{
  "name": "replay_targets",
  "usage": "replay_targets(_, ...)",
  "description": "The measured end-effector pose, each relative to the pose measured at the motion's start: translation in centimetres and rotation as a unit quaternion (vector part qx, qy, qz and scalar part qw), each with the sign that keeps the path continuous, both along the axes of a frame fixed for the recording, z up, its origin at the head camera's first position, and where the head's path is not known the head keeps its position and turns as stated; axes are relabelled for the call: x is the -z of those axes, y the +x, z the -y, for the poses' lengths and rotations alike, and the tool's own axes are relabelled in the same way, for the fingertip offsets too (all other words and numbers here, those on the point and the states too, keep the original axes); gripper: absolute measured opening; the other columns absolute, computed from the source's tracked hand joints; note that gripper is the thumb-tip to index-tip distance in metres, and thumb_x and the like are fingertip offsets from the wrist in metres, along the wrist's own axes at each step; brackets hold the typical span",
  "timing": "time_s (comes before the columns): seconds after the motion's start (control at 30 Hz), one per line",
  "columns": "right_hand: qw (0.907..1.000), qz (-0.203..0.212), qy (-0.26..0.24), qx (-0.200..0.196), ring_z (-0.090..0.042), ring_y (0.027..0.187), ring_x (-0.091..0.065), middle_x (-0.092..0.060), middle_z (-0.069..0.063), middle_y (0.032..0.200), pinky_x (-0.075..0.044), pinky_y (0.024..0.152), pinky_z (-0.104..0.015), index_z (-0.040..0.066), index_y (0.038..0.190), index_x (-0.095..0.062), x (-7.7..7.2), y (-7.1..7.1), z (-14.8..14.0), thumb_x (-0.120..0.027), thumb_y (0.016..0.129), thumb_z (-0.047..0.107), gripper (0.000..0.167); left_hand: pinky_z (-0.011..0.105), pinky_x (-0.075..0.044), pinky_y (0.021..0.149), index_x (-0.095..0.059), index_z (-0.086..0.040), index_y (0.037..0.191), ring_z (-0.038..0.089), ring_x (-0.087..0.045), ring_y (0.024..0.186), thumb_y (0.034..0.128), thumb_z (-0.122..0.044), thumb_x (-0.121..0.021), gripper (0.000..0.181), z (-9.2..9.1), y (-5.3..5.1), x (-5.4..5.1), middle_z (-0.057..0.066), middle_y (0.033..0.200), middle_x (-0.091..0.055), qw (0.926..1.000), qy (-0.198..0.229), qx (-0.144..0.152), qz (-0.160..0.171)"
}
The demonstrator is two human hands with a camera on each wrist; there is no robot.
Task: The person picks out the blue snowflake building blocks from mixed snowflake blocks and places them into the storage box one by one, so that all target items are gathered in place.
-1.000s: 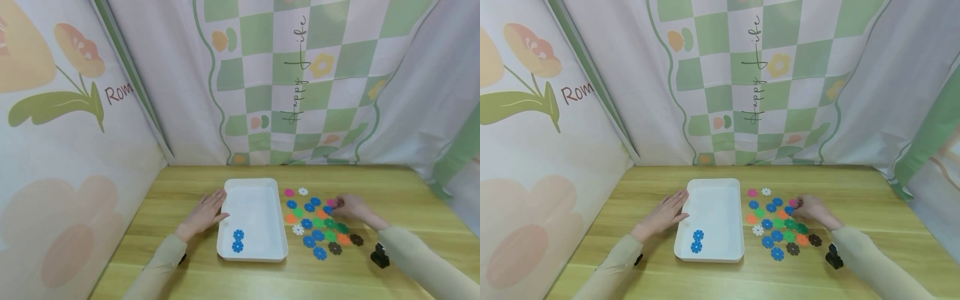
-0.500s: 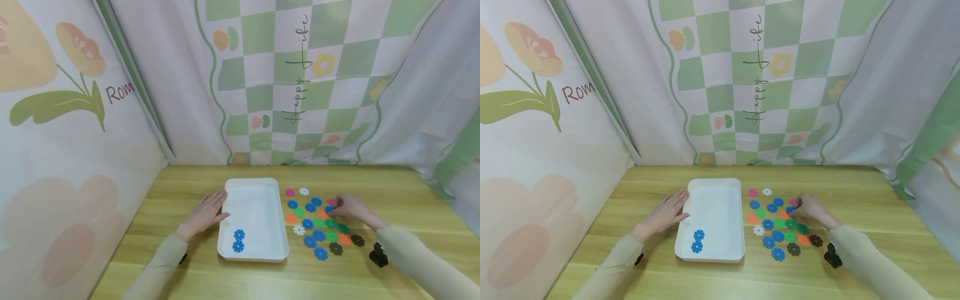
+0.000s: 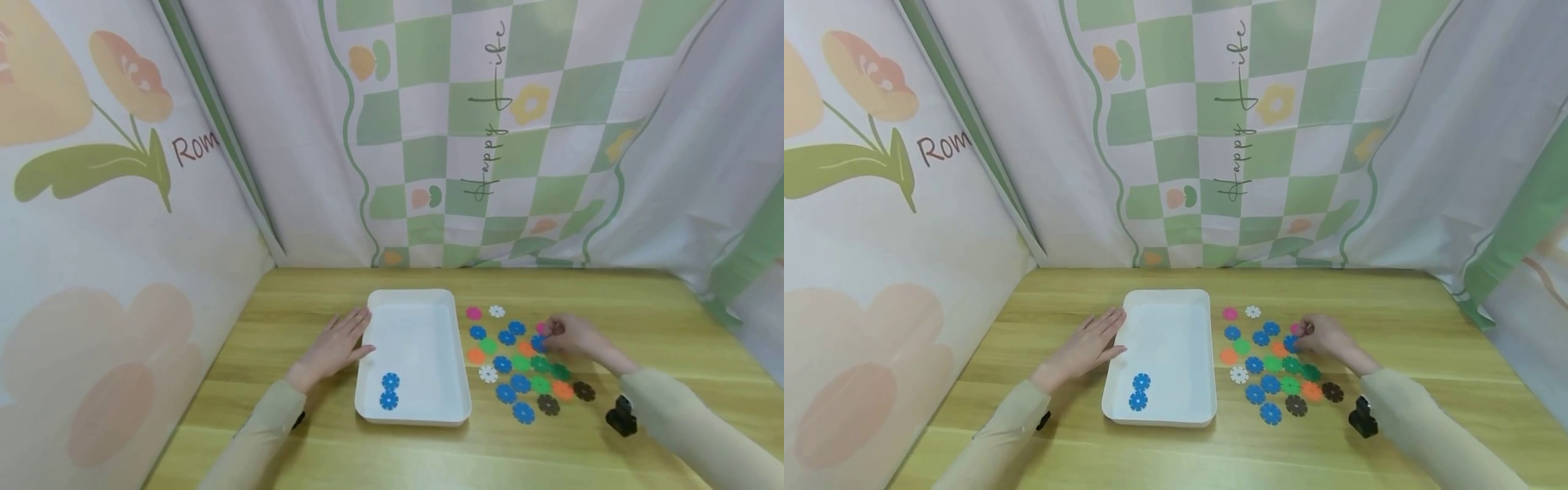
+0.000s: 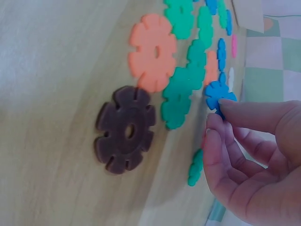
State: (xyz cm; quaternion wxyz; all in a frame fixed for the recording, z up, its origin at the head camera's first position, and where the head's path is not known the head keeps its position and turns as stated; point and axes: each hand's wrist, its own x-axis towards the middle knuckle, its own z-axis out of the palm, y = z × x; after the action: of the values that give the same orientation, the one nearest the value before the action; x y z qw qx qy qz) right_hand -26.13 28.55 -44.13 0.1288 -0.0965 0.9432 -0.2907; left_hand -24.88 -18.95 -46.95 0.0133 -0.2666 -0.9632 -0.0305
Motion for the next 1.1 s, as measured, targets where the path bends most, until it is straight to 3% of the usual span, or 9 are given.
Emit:
replay_targets(0.3, 0.9998, -0.006, -0.01, -0.019, -0.019, 0.079, -0.063, -0.069, -0.014, 0.092, -0.056, 0.067, -0.034, -0.004, 0.102, -0.065, -1.3, -0.1, 1.4, -0.063, 0.094, 0.015, 0.021, 0.055, -0.027, 0.122, -0.024, -0.007, 0.157, 0.027, -0.024, 0.154, 0.1031, -0.053, -0.04, 0.074, 0.0, 0.0, -0.3, 0.01, 0.165, -0.024, 0.9999, -0.01, 0.0, 0.003)
replay_targets(0.6, 0.9976, 0.007, -0.05, -0.048, -0.019, 0.078, -0.066, -0.07, -0.012, 0.088, -0.06, 0.073, -0.038, -0.002, 0.102, -0.066, -2.9, -0.4, 5.6, -0.063, 0.095, 0.018, 0.021, 0.054, -0.028, 0.122, -0.024, -0.007, 0.158, 0.026, -0.024, 0.154, 0.1033, -0.055, -0.038, 0.073, -0.1, 0.1, -0.3, 0.009, 0.165, -0.024, 0.9998, -0.02, 0.0, 0.0)
replay_targets(1.03, 0.9952, -0.007, -0.046, -0.086, -0.015, 0.062, -0.057, -0.067, -0.006, 0.069, -0.047, 0.06, -0.027, 0.005, 0.089, -0.071, -4.0, -1.2, 13.1, -0.066, 0.094, 0.02, 0.017, 0.053, -0.027, 0.123, -0.024, -0.007, 0.157, 0.026, -0.025, 0.154, 0.1032, -0.055, -0.038, 0.074, -0.3, 0.2, -0.5, 0.008, 0.165, -0.024, 0.9996, -0.029, -0.004, -0.003)
replay_targets(1.1, 0.9952, 0.001, -0.053, -0.082, -0.014, 0.063, -0.06, -0.068, -0.005, 0.07, -0.05, 0.06, -0.027, 0.005, 0.087, -0.071, -3.7, -1.3, 14.3, -0.067, 0.093, 0.018, 0.015, 0.053, -0.027, 0.123, -0.025, -0.006, 0.157, 0.026, -0.025, 0.153, 0.1032, -0.054, -0.039, 0.073, -0.3, 0.2, -0.5, 0.009, 0.165, -0.025, 0.9996, -0.027, -0.003, -0.004)
